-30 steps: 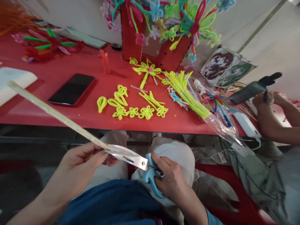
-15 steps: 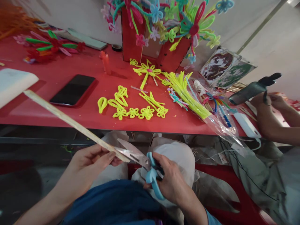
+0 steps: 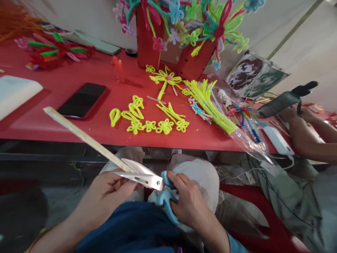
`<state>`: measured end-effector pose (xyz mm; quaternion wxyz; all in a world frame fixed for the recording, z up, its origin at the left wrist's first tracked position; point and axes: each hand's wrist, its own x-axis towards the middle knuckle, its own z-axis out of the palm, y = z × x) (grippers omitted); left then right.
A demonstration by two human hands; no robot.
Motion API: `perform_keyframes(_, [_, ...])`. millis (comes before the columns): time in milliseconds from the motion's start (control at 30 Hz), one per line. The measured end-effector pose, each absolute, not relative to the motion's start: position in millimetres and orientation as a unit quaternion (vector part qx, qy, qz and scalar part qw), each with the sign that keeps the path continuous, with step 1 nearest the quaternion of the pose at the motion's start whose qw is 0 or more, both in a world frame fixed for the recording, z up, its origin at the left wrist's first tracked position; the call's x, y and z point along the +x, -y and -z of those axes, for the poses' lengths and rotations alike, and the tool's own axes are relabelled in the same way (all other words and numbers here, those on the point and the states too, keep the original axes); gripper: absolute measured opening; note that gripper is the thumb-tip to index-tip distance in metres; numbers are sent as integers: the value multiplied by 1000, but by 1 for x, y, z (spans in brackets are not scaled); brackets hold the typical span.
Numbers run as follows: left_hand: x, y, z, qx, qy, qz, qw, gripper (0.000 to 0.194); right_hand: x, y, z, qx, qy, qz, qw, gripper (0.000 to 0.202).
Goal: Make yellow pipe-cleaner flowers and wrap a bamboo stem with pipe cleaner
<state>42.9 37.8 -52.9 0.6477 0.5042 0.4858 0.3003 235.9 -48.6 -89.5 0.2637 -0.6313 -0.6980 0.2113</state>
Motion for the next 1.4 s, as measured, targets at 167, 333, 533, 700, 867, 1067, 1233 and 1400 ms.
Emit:
perform_keyframes(167, [45, -38, 51, 525, -460, -272, 662, 9, 238, 50, 94, -629, 703, -206, 262, 42])
perform_keyframes(333, [45, -37, 52, 496, -470, -274, 677, 5, 239, 51, 96, -623, 707, -201, 266, 42])
perform_keyframes(533, [45, -35, 54, 480, -475, -260, 690, 7, 241, 52, 99, -620, 715, -190, 261, 39])
perform_keyframes(700, [42, -36, 61, 494, -467, -260, 686, 8, 243, 51, 95, -653, 660, -262, 263, 38])
perform_keyframes(867, [42, -32, 67, 482, -463, -239, 704, 13, 242, 49, 93, -643, 617, -334, 307, 52])
perform_keyframes(1067, [60, -24, 71, 487, -456, -187, 721, 12, 213, 43, 95, -597, 473, -485, 431, 39])
perform_keyframes(1233, [61, -29, 77, 455, -464, -222, 727, 13, 202, 41, 103, -593, 455, -477, 462, 39])
perform_keyframes(1400, [40, -47, 83, 350, -526, -402, 663, 19, 206, 47, 113, -630, 466, -459, 418, 40])
